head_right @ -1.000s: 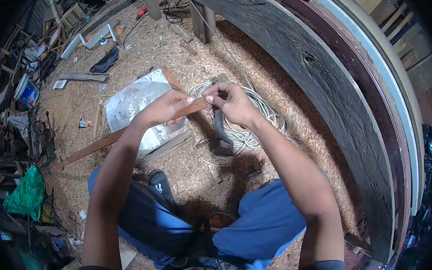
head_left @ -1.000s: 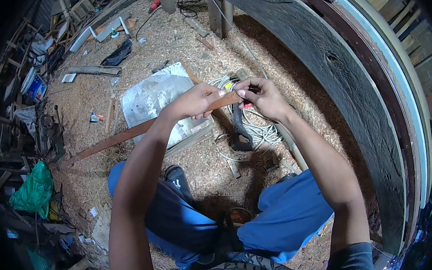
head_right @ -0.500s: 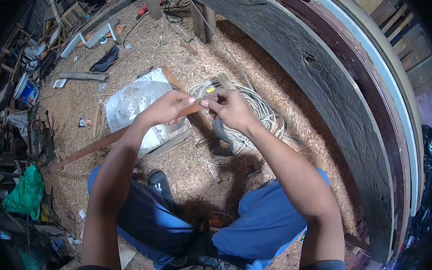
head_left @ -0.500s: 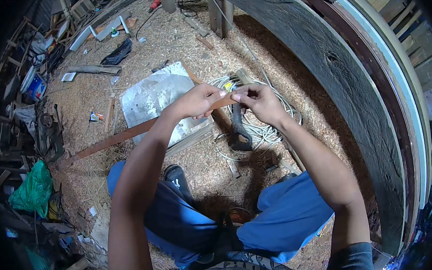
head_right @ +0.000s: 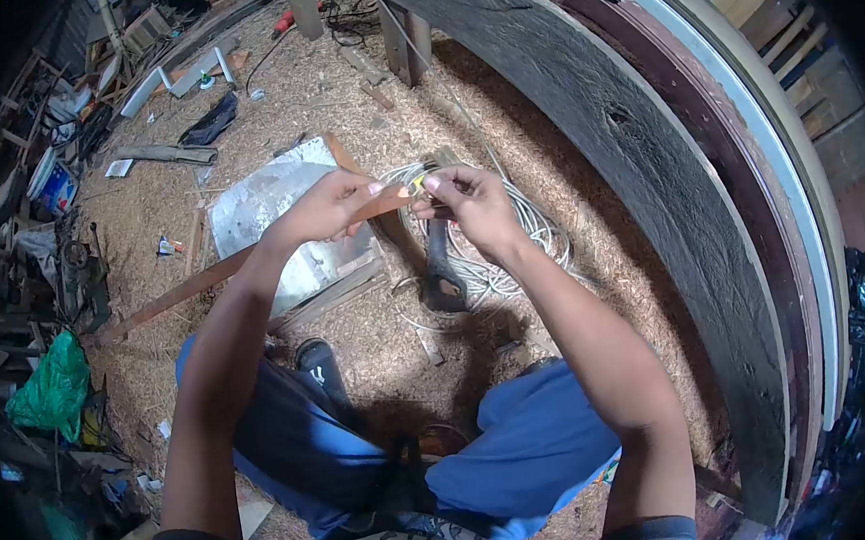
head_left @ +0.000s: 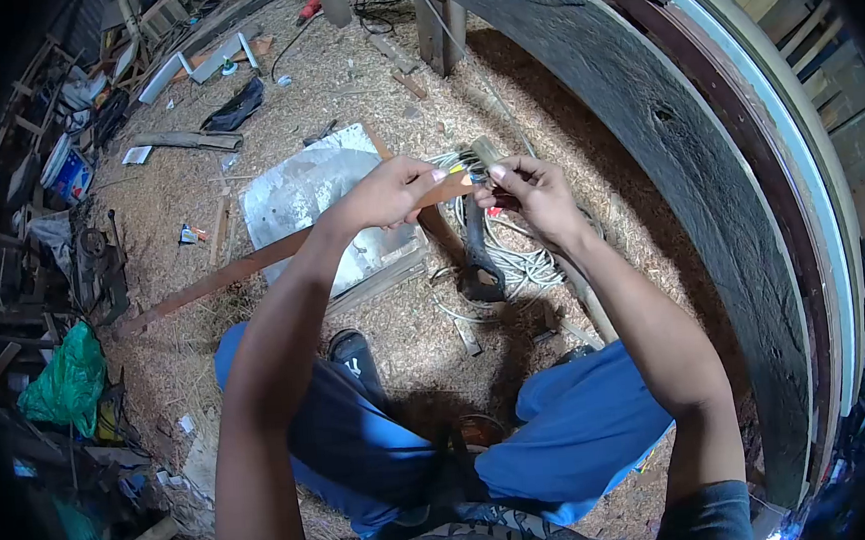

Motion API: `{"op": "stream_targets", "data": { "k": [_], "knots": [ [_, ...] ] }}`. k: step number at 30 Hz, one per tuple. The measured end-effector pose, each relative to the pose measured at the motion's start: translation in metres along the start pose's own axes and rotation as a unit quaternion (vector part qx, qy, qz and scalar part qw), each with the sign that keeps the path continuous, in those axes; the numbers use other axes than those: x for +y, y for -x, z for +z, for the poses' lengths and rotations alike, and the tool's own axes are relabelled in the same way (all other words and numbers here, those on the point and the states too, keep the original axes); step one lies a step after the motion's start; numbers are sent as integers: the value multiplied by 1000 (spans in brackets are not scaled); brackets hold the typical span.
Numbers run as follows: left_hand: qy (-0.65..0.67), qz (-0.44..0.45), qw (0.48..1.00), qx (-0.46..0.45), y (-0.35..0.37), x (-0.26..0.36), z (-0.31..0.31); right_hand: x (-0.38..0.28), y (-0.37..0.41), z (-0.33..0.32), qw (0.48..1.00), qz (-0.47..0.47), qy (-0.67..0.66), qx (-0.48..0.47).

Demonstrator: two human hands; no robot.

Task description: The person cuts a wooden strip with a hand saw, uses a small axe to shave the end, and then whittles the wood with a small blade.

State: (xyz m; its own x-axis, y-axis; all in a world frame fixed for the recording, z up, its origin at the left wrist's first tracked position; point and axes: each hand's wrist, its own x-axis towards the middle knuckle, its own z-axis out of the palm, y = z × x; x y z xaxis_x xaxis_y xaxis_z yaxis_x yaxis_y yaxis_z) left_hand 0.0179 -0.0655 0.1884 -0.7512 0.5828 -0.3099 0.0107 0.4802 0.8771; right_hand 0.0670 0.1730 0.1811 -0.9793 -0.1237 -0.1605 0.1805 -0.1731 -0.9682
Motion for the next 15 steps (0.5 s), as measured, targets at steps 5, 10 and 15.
{"op": "stream_targets", "data": {
  "k": [5, 10, 15],
  "knots": [
    [-6, 5, 1000, 12, -1, -6, 3, -14, 6, -4, 999, 25, 17, -19],
    [-24, -9, 1000, 17, 3, 1, 2, -2, 7, -6, 991, 35, 112, -66],
    [-27, -15, 999, 11, 2, 2, 4, 0, 8, 2, 987, 35, 144, -67]
  ]
}}
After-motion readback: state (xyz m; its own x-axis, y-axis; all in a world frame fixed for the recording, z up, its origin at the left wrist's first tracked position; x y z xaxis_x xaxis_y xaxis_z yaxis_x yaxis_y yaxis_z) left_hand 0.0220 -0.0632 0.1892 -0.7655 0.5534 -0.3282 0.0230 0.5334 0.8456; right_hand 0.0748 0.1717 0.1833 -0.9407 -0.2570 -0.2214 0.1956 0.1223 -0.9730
